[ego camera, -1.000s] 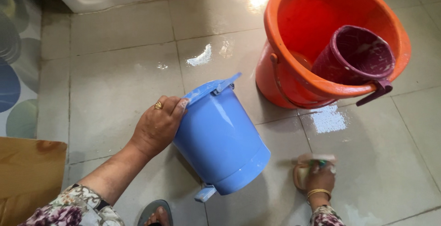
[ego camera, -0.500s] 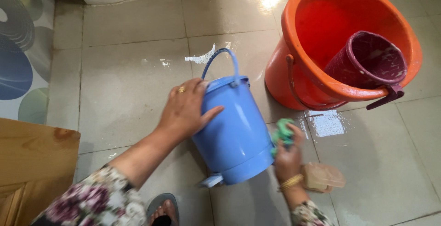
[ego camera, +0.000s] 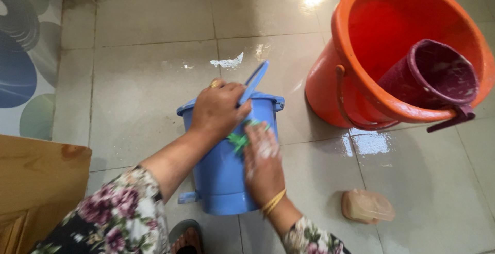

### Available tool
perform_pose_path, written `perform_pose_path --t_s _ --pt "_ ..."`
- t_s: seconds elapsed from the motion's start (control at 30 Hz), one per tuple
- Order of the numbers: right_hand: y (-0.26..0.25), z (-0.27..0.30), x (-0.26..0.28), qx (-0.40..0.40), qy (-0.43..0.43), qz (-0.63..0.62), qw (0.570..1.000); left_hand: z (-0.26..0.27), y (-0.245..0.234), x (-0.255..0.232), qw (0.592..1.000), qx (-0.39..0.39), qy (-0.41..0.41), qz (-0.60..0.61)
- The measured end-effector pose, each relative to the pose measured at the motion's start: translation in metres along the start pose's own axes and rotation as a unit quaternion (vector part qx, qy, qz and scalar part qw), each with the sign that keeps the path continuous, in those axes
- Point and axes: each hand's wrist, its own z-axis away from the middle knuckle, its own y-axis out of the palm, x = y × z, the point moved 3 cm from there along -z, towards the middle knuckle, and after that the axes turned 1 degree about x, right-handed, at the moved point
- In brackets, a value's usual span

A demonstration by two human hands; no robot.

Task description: The person cleans a small blue bucket and its lid with a cloth and soapy water, wiping the inside and outside of both items.

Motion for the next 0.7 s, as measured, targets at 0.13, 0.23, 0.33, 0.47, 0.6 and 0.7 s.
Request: perform_pose_path --t_s 0.13,0.23,0.33,0.47,0.6,0.7 --pt "0.034 -0.055 -0.053 -0.066 0.235 -0.252 0.937 0.042 -0.023 0.024 0.991 -0.11 -0.041 0.071" --pt "0.051 -0.085 -0.04 -0.092 0.307 -0.284 0.904 0.062 -0.027 0.039 0.982 -0.14 -0.112 0.051" --pt "0.054 -0.086 0.022 -0.136 0.069 -0.164 0.974 0.084 -0.024 0.053 0.969 -0.162 -0.18 0.045" --pt "0.059 -0.081 0.065 -0.056 -0.056 -0.125 0.989 0.097 -0.023 0.068 0.965 -0.185 -0.172 0.064" --pt "0.056 -0.094 0.01 -0.114 0.084 -0.144 0.979 0.098 -0.022 0.066 0.97 -0.189 -0.126 0.085" --pt "0.052 -0.114 -0.024 -0.134 0.234 -0.215 0.939 0.093 -0.021 0.056 0.967 -0.204 -0.134 0.072"
